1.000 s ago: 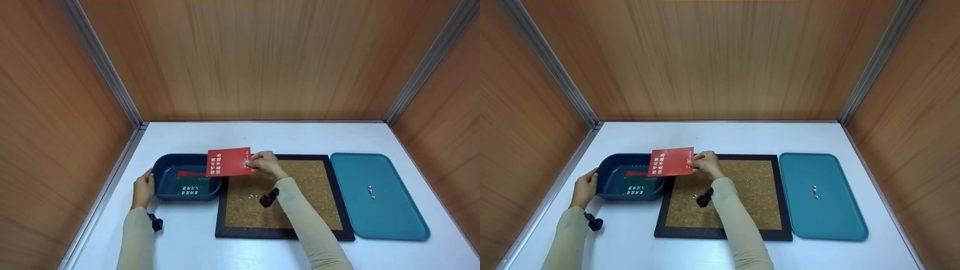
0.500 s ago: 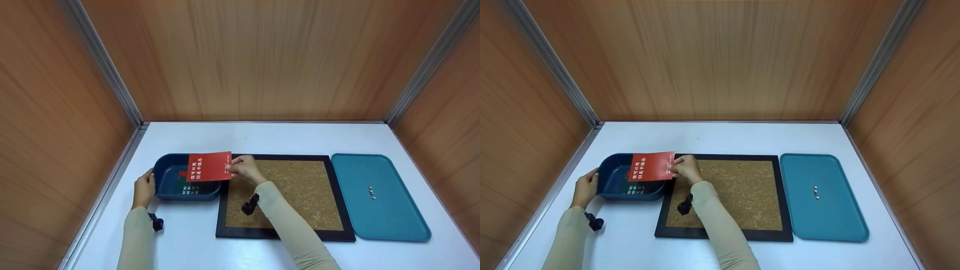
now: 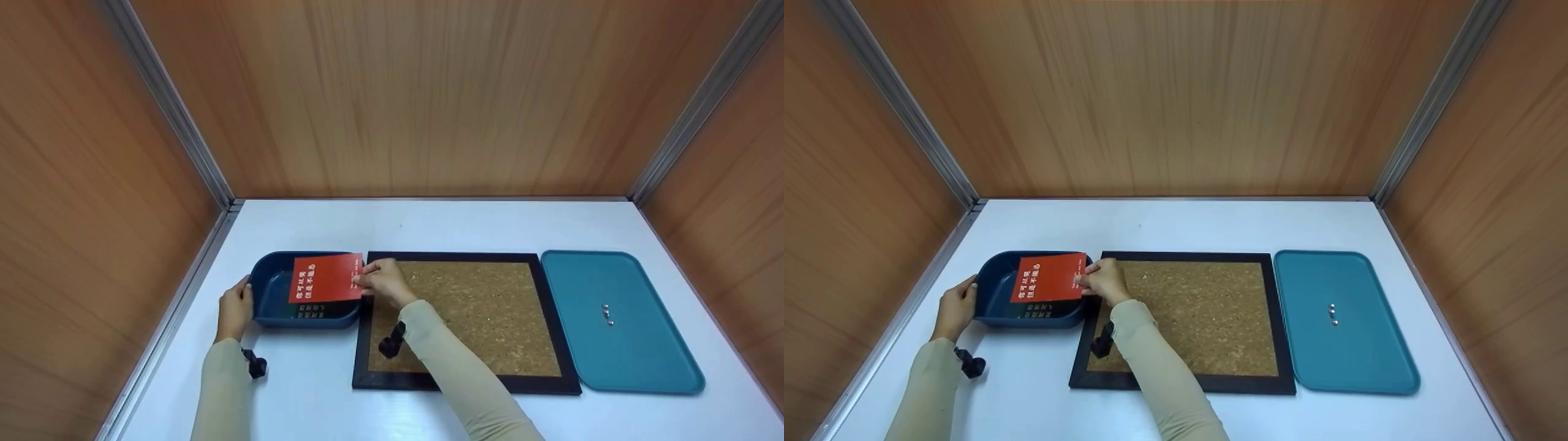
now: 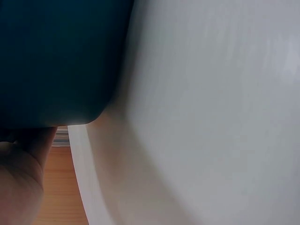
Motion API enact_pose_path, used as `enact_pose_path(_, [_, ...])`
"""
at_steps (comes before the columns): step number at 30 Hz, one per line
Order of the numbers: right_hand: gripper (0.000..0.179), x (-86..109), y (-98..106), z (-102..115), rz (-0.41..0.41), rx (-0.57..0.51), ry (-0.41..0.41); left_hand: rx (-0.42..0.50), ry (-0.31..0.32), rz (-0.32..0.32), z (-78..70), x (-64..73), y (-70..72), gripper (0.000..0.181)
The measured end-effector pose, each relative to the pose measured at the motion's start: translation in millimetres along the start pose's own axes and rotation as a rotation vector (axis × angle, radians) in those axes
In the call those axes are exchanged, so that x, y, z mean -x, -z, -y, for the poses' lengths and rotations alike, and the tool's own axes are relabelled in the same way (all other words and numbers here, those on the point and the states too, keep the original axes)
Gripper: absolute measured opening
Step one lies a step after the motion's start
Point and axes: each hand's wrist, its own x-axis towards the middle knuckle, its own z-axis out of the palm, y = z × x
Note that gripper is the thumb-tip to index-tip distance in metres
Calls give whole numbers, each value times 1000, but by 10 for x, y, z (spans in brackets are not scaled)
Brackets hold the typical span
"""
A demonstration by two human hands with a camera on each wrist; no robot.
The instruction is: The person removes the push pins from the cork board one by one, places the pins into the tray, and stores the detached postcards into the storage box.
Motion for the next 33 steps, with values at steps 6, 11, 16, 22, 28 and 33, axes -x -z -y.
enact_pose_path(6, [13, 21, -82, 4, -3, -6, -5, -8, -16, -24, 13, 1, 2, 45])
enact_pose_path(11, [12, 7, -125, -39, -9, 2, -12, 2, 3, -12, 4, -2, 8, 45])
enact_pose_path(16, [14, 13, -150, -77, -16, 19, -12, 4, 3, -6, 7, 3, 6, 45])
enact_pose_path(22, [14, 22, -200, -102, -11, 55, 5, 16, -5, -1, -1, 19, 17, 46])
enact_pose_path(28, [10, 35, -232, -109, 3, 76, 22, 14, 1, -8, -16, 28, 11, 46])
enact_pose_path(33, [6, 25, -252, -127, 8, 111, 33, 15, -14, -11, -16, 34, 7, 45])
